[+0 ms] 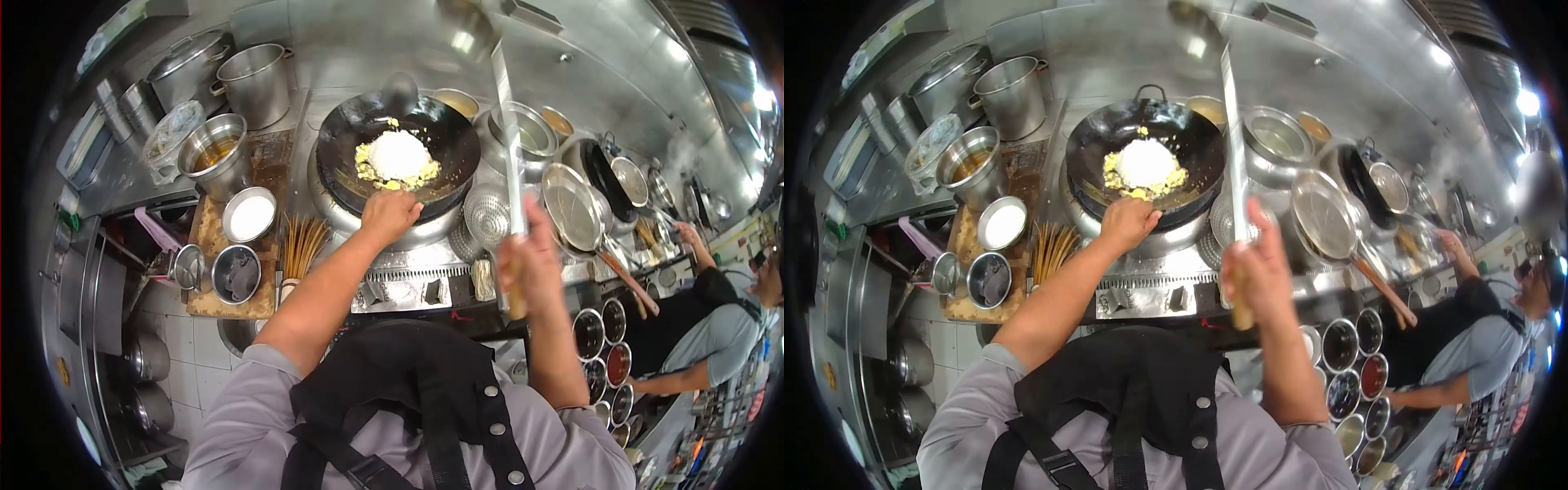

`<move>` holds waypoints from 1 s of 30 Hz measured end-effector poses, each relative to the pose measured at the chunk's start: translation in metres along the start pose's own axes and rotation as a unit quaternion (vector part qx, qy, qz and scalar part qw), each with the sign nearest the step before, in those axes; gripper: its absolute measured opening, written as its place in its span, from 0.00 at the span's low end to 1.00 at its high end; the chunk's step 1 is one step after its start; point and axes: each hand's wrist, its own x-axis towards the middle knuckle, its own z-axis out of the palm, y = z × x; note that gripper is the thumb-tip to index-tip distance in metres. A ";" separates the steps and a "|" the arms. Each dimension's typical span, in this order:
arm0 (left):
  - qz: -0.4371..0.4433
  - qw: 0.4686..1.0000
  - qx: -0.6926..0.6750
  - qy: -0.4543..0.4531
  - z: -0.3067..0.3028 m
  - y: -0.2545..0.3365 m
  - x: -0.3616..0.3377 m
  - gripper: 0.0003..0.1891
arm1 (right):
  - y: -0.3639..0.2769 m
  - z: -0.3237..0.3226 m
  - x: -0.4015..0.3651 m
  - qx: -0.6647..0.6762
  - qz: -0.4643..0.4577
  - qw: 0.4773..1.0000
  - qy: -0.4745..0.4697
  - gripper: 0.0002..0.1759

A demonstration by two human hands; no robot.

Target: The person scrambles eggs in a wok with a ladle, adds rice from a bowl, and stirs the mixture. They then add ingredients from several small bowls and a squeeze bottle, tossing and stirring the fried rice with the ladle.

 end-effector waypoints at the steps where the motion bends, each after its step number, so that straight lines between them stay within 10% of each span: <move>1: 0.015 1.000 -0.008 0.016 0.001 -0.001 -0.002 0.18 | 0.022 0.005 0.005 0.013 0.094 0.995 0.003 0.34; 4: 0.019 0.999 -0.019 0.023 -0.003 0.003 -0.007 0.17 | 0.088 -0.008 0.040 0.037 0.230 0.972 -0.040 0.33; 14: 0.014 0.998 -0.005 0.055 0.009 -0.001 -0.005 0.18 | 0.025 -0.026 0.024 -0.029 0.077 0.990 -0.118 0.33; 18: 0.028 0.997 -0.017 0.065 0.006 0.004 -0.005 0.17 | 0.090 -0.030 0.064 -0.111 0.274 0.950 -0.104 0.33; 26: 0.034 0.996 -0.017 0.086 0.009 -0.001 -0.002 0.17 | 0.042 -0.025 0.038 -0.073 0.122 0.983 -0.120 0.33; 30: 0.043 0.996 -0.021 0.080 0.006 -0.001 -0.002 0.18 | 0.083 -0.029 0.061 -0.071 0.285 0.948 -0.120 0.32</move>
